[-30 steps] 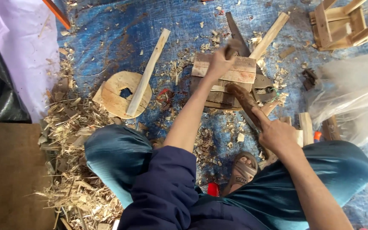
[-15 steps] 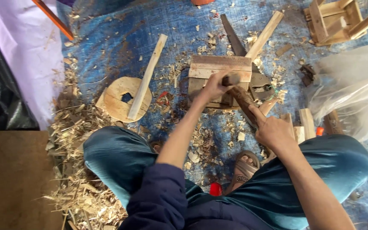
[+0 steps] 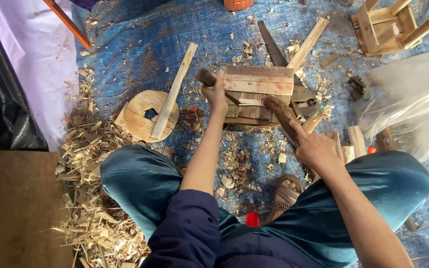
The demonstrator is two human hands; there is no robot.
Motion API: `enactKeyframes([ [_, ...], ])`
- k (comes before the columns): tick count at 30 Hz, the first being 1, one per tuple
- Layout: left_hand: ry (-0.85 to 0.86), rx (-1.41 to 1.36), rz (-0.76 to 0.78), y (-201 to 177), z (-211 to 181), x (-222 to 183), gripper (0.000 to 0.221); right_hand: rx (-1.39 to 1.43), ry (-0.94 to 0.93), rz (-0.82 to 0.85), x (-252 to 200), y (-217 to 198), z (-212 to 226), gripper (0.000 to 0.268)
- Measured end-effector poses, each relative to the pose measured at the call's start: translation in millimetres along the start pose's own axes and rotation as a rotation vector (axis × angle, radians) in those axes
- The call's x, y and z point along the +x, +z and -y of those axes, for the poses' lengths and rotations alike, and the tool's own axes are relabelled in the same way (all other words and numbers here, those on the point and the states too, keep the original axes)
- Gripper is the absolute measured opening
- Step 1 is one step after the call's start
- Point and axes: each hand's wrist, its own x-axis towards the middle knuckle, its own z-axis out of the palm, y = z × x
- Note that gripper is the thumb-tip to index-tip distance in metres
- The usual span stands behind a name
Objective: Shaping a piece of wood using a chisel and a wooden mallet while sitting on the floor.
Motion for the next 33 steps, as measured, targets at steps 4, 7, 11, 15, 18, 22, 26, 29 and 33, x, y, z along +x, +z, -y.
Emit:
enactKeyframes([
  [4,0.024,-0.062,-0.030,-14.0,23.9,23.7,0.020,-0.034,-0.009,-0.013,7.8,6.4,-3.2,0.074],
  [7,-0.051,-0.087,0.143,-7.8,12.4,8.4,0.020,-0.073,-0.019,-0.023,13.1,13.9,-6.3,0.075],
  [11,-0.196,-0.202,0.323,24.9,-6.8,-41.3,0.022,0.008,-0.006,-0.040,-5.3,-2.7,4.7,0.072],
  [15,-0.038,0.021,0.425,23.2,-9.0,-57.3,0.025,0.032,-0.014,-0.019,-10.8,-0.1,5.0,0.073],
  [18,0.099,0.034,0.231,19.3,-24.8,-53.9,0.027,0.049,-0.018,-0.018,-14.8,-0.1,8.5,0.071],
  [22,0.165,0.034,0.163,6.1,-25.0,-35.7,0.029,0.017,-0.017,-0.023,-12.0,-4.9,6.0,0.074],
  [26,0.148,0.056,0.073,1.0,-18.0,-36.3,0.026,0.029,-0.033,-0.022,-15.2,-7.1,6.3,0.073],
  [29,0.145,0.053,0.061,0.3,10.3,-21.1,0.019,0.037,-0.024,-0.040,-17.1,-7.2,7.9,0.075],
  [33,0.151,0.057,0.047,8.2,-8.3,-31.3,0.020,0.015,-0.017,-0.035,-12.9,-3.7,6.2,0.075],
])
